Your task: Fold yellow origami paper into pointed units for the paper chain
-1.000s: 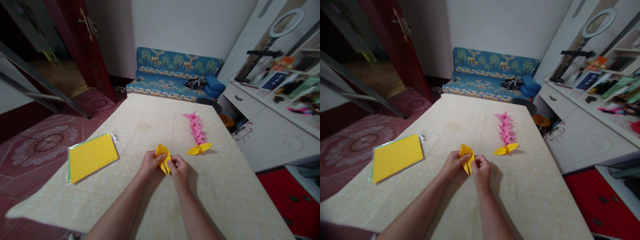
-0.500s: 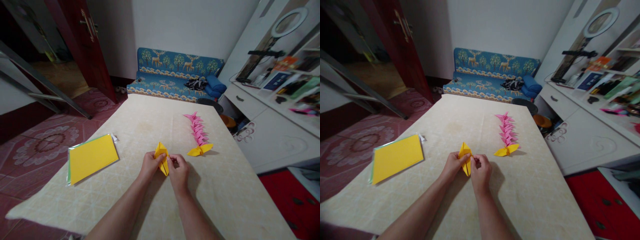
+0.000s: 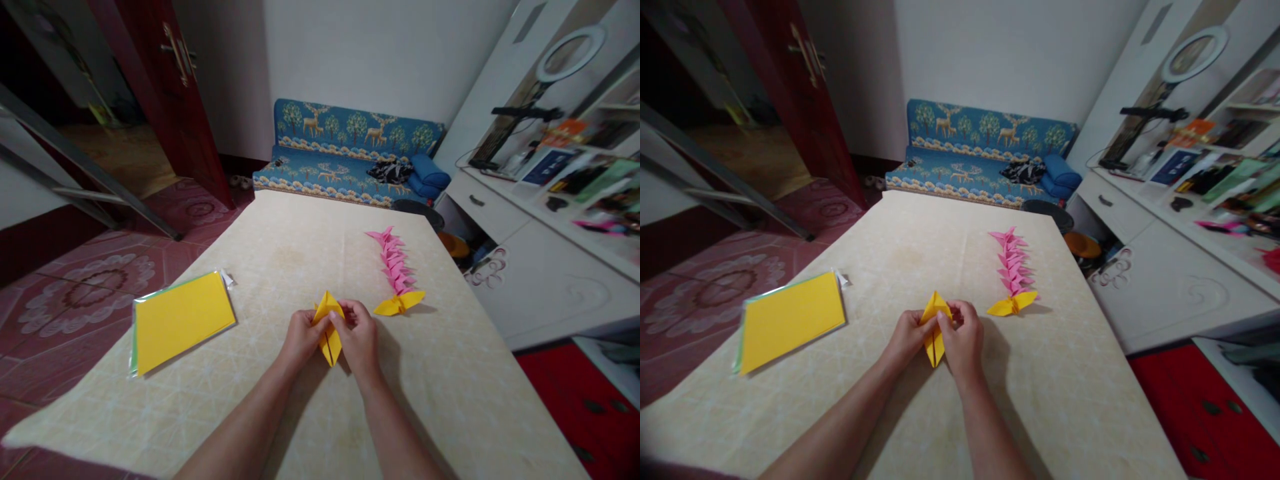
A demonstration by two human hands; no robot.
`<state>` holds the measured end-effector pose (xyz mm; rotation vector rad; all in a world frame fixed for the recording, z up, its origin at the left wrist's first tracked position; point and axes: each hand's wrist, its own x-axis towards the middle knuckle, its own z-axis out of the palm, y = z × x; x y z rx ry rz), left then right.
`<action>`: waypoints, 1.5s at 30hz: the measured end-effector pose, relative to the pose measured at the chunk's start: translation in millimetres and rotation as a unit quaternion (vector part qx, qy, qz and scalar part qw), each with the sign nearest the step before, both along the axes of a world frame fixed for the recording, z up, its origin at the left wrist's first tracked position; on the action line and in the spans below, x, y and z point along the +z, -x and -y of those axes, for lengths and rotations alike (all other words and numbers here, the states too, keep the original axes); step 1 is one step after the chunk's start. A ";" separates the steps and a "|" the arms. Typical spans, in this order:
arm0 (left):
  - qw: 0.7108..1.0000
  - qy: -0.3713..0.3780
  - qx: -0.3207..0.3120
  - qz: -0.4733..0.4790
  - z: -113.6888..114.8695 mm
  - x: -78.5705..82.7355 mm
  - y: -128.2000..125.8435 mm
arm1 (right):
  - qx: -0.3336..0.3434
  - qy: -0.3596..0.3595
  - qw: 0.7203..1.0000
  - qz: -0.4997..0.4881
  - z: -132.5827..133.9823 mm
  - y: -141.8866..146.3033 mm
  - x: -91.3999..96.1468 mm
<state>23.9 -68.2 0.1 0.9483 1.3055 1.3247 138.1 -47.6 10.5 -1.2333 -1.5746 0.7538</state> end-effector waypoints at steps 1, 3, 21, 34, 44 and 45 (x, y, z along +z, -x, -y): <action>1.000 -0.001 -0.003 -0.001 0.1 1.0 -0.2 | 0.003 -0.005 1.000 0.005 -2.0 -0.3 0.3; 1.000 0.004 -0.009 0.004 0.3 1.9 -0.3 | 0.002 -0.029 0.999 0.025 -4.7 -0.5 2.2; 0.999 0.032 -0.032 0.014 0.4 -2.8 2.0 | 0.106 0.005 0.992 -0.063 -28.6 -0.3 10.2; 0.997 0.033 0.071 0.017 -2.3 -0.9 0.2 | -0.035 -0.076 0.994 0.072 3.1 -3.8 0.1; 0.995 0.028 0.096 -0.016 -3.1 -10.1 1.8 | -0.001 -0.156 0.972 0.176 5.5 -3.0 -1.3; 0.995 0.029 0.094 -0.021 -3.3 -10.4 2.1 | -0.001 -0.161 0.970 0.183 5.6 -3.0 -1.2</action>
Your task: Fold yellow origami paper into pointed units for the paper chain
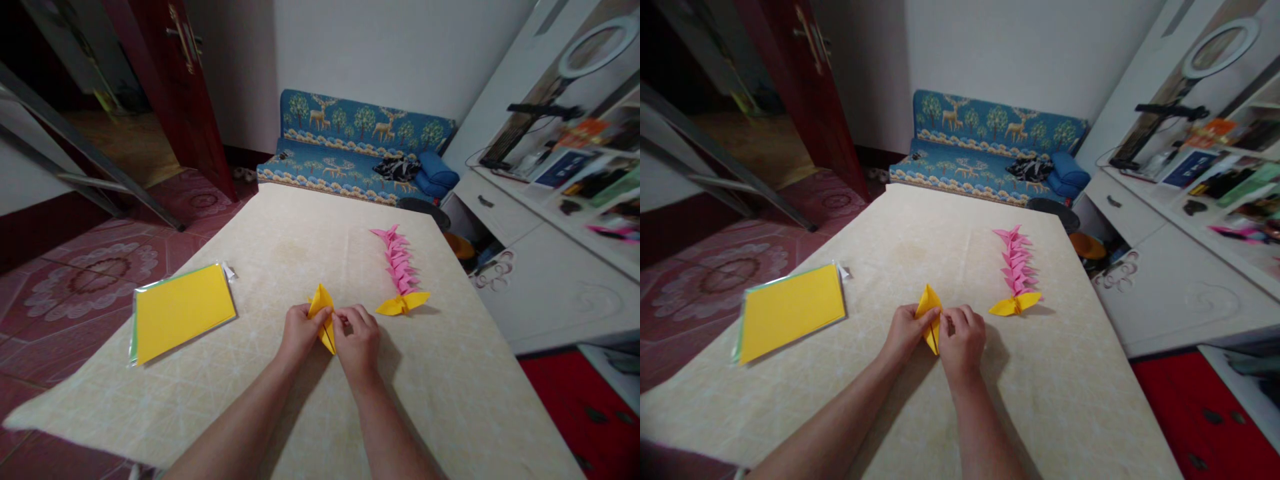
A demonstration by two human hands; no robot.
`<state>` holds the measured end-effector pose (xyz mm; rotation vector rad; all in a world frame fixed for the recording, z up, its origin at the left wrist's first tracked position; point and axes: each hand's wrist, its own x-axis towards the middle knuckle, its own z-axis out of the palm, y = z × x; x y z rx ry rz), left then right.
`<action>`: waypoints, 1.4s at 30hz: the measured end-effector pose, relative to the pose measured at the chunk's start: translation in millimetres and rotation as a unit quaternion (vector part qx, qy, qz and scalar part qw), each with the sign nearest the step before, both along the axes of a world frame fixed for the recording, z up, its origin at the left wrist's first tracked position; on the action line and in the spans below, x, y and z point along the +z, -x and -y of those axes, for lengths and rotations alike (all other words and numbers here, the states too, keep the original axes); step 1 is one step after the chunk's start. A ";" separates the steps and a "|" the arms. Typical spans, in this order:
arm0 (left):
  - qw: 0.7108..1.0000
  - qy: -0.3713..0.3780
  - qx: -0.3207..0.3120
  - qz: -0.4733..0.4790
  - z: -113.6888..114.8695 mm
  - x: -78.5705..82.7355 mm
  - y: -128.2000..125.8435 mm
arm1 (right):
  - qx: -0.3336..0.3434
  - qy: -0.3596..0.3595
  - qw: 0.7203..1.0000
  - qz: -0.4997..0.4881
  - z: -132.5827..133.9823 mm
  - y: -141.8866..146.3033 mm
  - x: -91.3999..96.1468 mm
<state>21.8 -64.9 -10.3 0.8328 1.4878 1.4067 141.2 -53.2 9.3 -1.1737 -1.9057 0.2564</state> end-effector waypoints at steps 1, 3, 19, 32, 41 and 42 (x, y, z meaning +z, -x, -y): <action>1.000 0.002 -0.002 -0.003 -0.3 -0.2 0.3 | -0.001 -0.004 1.000 0.006 0.2 0.1 0.0; 1.000 0.006 -0.002 -0.003 -0.8 0.0 0.9 | -0.006 -0.012 1.000 0.018 0.9 0.6 0.1; 1.000 0.004 -0.012 0.005 1.7 5.0 -0.7 | 0.014 -0.063 0.998 0.017 1.8 3.4 2.3; 0.999 -0.008 -0.024 -0.043 4.5 12.4 -1.1 | 0.003 -0.034 0.998 0.049 2.0 4.7 1.0; 0.998 -0.009 -0.026 -0.053 4.0 7.9 -0.9 | 0.021 -0.005 1.000 0.020 4.3 4.4 3.1; 0.998 -0.008 -0.025 -0.050 3.8 7.1 -0.2 | 0.028 0.005 1.000 0.001 4.2 3.7 3.4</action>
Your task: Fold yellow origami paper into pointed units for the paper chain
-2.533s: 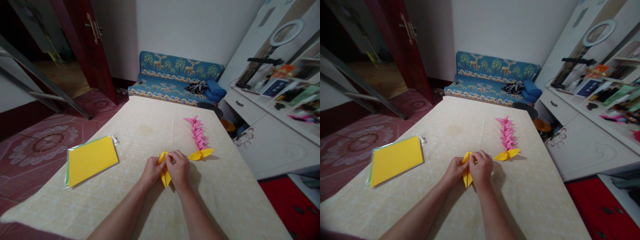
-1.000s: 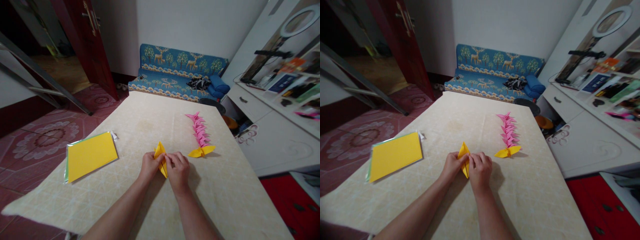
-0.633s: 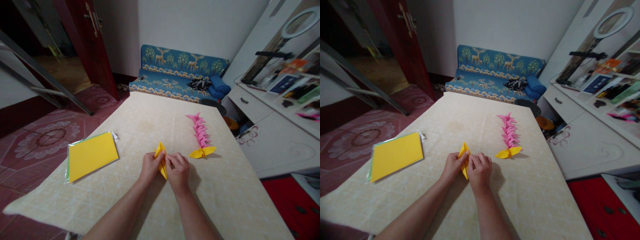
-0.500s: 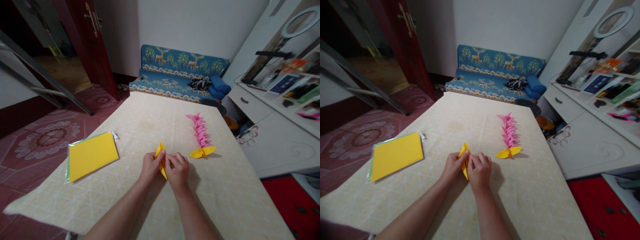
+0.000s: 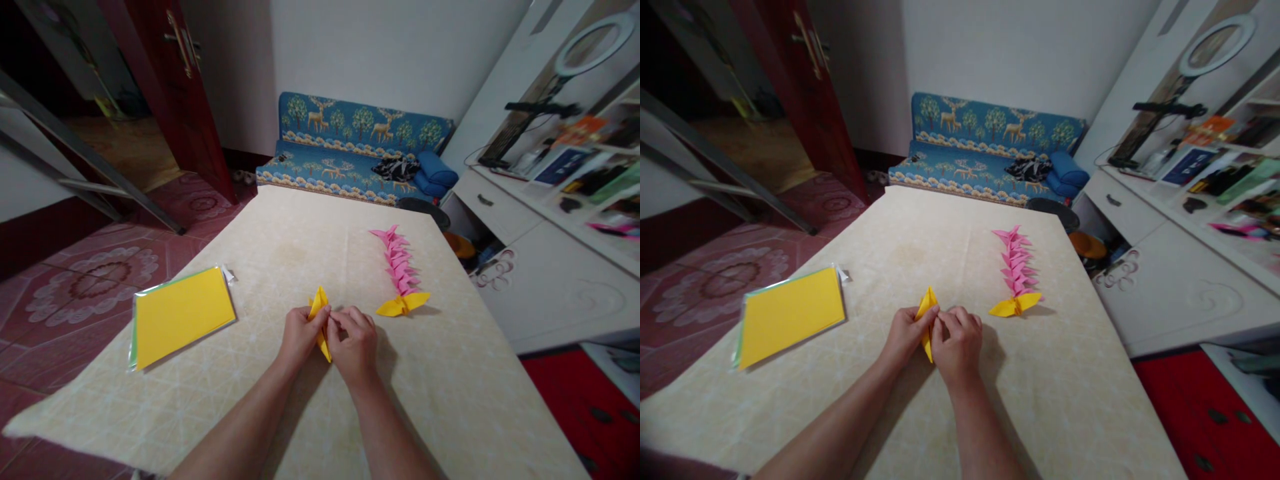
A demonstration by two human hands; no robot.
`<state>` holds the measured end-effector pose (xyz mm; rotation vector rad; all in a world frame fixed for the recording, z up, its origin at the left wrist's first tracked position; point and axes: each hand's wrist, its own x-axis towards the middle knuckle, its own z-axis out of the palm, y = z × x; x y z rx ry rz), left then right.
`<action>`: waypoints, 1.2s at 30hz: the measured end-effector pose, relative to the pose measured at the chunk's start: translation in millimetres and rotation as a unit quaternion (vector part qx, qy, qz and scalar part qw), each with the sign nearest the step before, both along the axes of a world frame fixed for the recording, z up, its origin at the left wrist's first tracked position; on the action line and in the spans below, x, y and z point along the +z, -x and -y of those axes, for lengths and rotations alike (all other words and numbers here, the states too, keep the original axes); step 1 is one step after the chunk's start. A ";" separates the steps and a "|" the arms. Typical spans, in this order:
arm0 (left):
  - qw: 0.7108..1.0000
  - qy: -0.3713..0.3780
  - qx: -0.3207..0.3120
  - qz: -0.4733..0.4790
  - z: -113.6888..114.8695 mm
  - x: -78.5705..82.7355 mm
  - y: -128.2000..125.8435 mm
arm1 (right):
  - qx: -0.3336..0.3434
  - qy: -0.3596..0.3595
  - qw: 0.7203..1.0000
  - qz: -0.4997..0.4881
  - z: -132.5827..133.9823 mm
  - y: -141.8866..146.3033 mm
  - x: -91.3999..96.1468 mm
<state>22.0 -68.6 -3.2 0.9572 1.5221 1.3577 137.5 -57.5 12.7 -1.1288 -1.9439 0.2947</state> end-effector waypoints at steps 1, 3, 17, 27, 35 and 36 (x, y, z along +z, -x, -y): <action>1.000 0.003 0.000 0.004 -0.3 -0.5 0.8 | 0.004 0.014 1.000 -0.026 -0.7 -1.0 0.0; 1.000 0.008 -0.009 0.010 -0.4 0.1 2.4 | 0.003 0.050 0.994 -0.098 -4.0 -4.1 -0.9; 0.977 0.025 -0.204 0.065 11.0 17.9 0.7 | 0.191 0.339 0.893 -0.226 -29.7 -39.9 5.3; 0.979 0.003 -0.205 0.013 10.1 14.0 1.1 | 0.206 0.354 0.889 -0.206 -30.2 -41.3 5.2; 0.982 -0.004 -0.189 0.012 9.6 15.8 -0.4 | 0.175 0.343 0.897 -0.218 -24.8 -33.3 3.6; 0.982 -0.005 -0.187 0.015 9.8 16.2 -0.8 | 0.173 0.342 0.897 -0.220 -24.4 -32.8 3.2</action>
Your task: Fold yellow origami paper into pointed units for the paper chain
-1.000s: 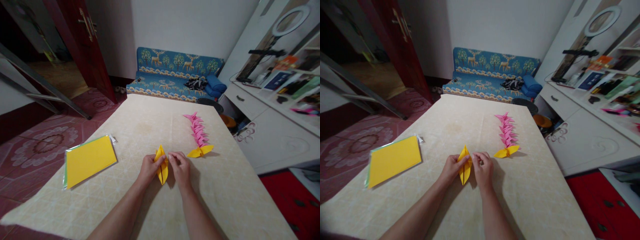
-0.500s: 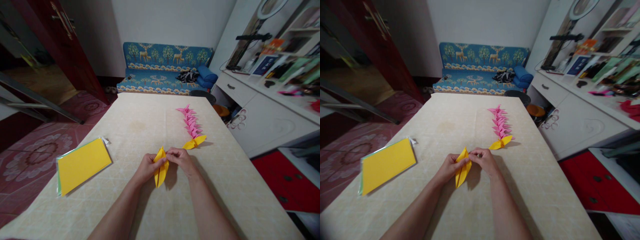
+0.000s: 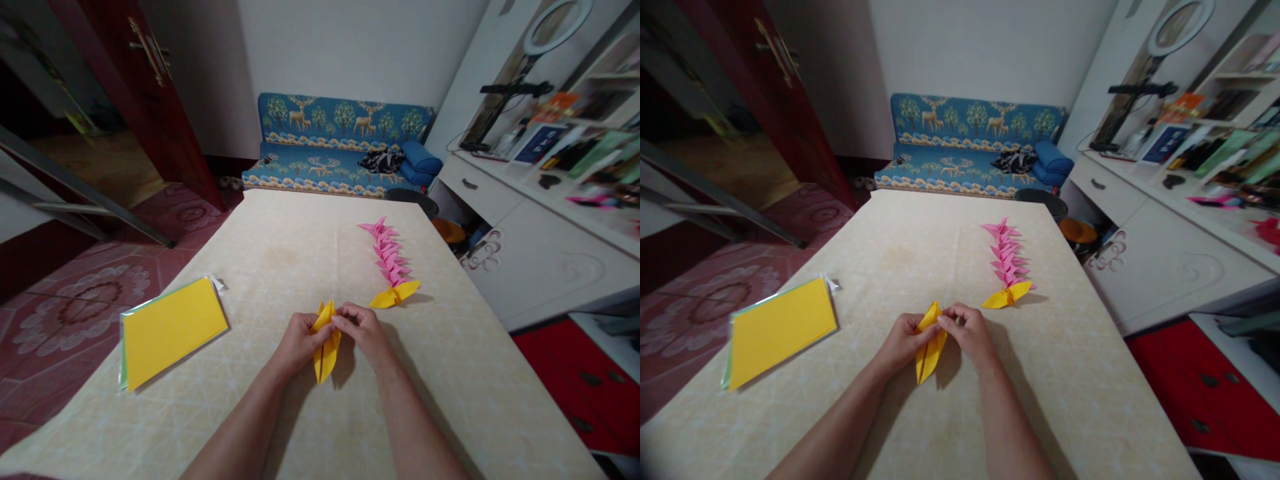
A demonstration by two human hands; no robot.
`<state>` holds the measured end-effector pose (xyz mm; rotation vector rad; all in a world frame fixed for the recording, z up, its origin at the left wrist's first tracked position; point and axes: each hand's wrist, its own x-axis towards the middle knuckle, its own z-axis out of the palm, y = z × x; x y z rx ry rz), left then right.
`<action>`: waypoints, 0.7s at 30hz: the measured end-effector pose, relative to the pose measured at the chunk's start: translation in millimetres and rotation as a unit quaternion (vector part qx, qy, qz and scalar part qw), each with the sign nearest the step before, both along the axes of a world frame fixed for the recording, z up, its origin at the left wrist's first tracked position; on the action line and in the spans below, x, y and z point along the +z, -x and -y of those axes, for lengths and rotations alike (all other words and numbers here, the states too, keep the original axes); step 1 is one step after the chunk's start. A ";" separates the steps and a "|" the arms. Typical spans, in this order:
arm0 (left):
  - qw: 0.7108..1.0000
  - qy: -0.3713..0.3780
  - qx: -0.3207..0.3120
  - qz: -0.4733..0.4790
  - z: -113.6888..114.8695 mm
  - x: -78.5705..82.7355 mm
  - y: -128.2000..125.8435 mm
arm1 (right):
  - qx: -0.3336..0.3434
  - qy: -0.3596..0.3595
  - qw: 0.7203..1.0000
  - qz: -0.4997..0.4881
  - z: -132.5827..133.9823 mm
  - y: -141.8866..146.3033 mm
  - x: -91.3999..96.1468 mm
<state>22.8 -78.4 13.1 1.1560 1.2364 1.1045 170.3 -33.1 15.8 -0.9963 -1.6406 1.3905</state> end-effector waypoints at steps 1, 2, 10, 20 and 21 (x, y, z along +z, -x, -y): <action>1.000 0.000 0.001 0.005 0.2 0.4 -0.3 | -0.006 -0.001 1.000 -0.004 0.4 0.4 -0.5; 1.000 0.001 0.001 0.012 0.4 0.7 -0.6 | -0.011 -0.002 1.000 -0.010 0.7 0.6 -0.9; 0.998 0.024 -0.050 0.031 2.0 0.1 1.2 | 0.007 0.015 0.999 -0.049 0.3 -1.1 -0.7; 0.998 0.022 -0.060 0.030 2.3 4.2 1.3 | 0.000 0.057 0.995 -0.081 1.5 1.5 -5.4; 0.997 0.023 -0.068 0.030 2.7 4.4 1.7 | 0.005 0.063 0.994 -0.088 1.4 0.7 -4.2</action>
